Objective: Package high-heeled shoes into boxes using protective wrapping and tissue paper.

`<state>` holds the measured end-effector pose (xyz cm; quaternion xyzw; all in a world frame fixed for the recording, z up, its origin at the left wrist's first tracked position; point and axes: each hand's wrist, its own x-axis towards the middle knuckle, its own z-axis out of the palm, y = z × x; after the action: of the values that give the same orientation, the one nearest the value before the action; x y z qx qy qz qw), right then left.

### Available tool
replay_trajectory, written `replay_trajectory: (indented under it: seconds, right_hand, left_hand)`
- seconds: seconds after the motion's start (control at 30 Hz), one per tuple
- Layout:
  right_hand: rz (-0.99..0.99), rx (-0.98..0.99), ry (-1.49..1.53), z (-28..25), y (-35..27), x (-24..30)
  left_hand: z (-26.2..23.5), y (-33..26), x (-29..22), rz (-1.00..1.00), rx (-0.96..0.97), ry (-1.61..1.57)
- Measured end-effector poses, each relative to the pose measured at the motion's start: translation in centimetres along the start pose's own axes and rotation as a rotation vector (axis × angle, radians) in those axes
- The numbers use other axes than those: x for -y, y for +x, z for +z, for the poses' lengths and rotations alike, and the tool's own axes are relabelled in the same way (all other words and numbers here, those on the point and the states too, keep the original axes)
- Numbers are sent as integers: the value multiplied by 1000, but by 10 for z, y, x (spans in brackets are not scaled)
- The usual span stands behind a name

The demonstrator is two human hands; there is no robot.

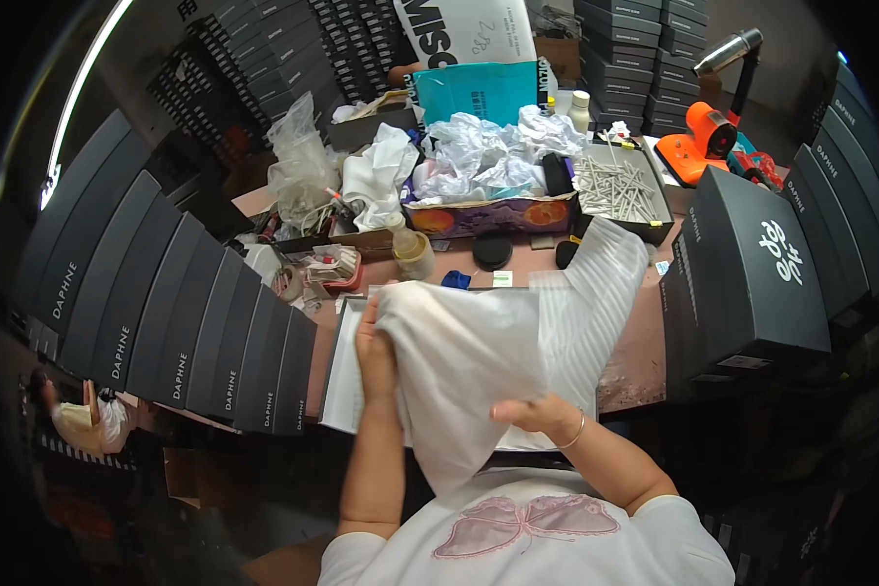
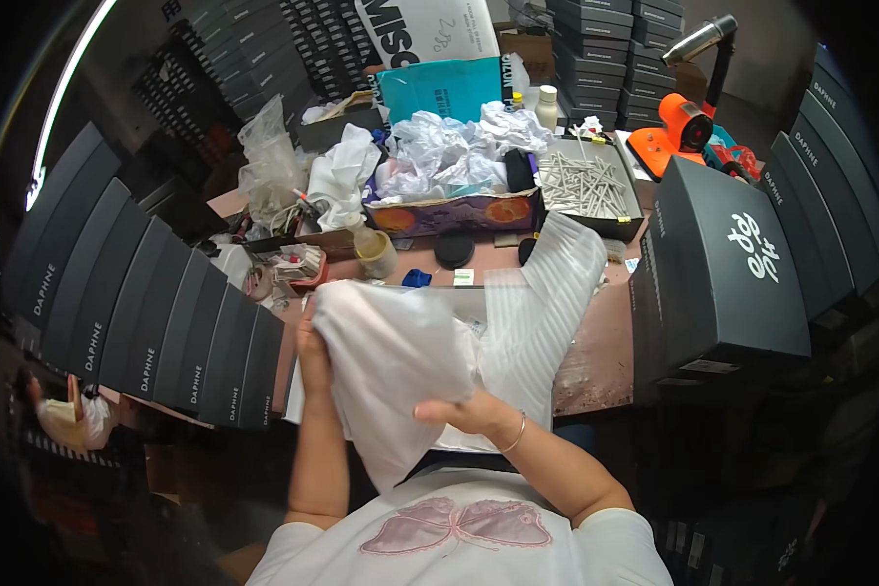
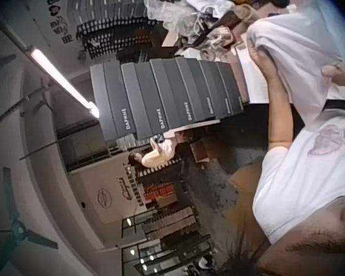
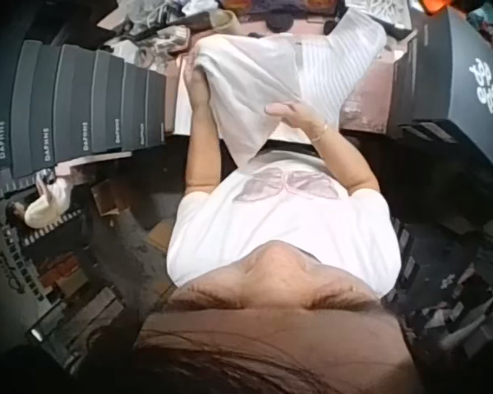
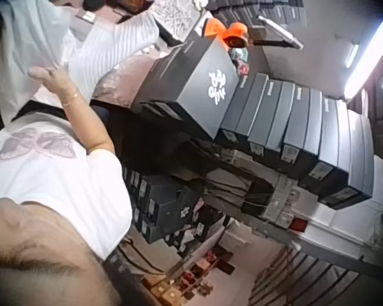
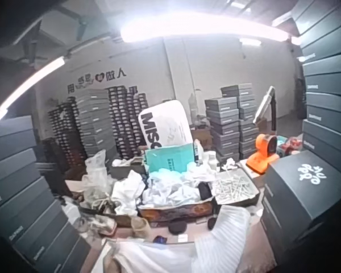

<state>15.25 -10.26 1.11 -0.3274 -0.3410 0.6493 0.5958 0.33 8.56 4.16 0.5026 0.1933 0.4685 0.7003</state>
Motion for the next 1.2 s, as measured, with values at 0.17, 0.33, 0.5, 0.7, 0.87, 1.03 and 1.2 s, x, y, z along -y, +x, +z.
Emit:
replay_trajectory:
  seconds: [0.17, 0.33, 0.5, 0.7, 0.87, 1.03, 1.2]
  right_hand:
    - [-160, -153, 659, 12, -2, 22]
    - [-85, -188, -488, 32, 5, 16]
    - [-423, 97, -1175, 41, 16, 33]
    - [99, -389, -2179, -69, -20, 9]
    - [-260, -642, -1840, -121, -61, 7]
    - [-119, -1052, -1585, -89, -119, 37]
    - [-249, -797, -1801, -17, -66, 50]
  left_hand:
    - [33, -78, 12, -104, 126, 431]
    - [3, -104, -3, -587, 243, -34]
    - [-54, -129, -43, -359, -119, 33]
    - [-174, -110, -87, -311, -292, 20]
    - [-189, -95, -14, -478, -201, -295]
    - [-172, -101, 55, -644, -139, -529]
    - [-161, -94, 90, -735, -115, -594]
